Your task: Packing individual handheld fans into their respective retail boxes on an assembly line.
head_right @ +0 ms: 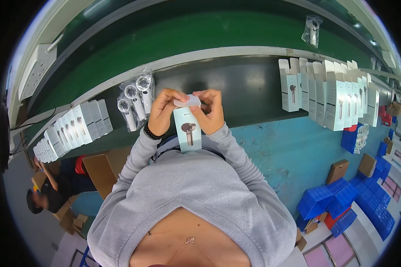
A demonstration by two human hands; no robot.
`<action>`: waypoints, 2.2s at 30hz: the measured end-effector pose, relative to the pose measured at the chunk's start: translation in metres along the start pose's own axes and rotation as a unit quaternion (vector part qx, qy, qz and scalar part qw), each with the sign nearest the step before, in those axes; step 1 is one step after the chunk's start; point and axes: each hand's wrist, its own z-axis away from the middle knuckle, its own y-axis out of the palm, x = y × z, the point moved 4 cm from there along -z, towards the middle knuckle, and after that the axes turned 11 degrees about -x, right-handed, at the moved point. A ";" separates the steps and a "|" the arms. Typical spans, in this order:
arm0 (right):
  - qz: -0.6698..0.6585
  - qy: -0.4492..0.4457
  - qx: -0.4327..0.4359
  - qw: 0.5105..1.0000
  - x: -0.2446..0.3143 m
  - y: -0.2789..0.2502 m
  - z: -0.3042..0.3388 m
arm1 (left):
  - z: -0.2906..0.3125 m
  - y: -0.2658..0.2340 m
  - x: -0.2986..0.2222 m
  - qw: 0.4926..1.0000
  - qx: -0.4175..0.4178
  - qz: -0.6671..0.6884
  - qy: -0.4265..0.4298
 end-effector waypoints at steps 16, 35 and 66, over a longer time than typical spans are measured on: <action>0.078 0.090 0.154 0.981 0.025 -0.014 -0.037 | -0.003 0.009 -0.010 0.992 -0.038 -0.081 0.087; 0.114 0.101 0.185 0.971 0.021 -0.024 -0.040 | 0.002 0.007 0.005 0.985 0.004 -0.125 0.123; 0.092 0.109 0.252 0.957 -0.047 0.167 0.012 | 0.169 -0.294 -0.137 0.701 -0.442 -0.551 0.098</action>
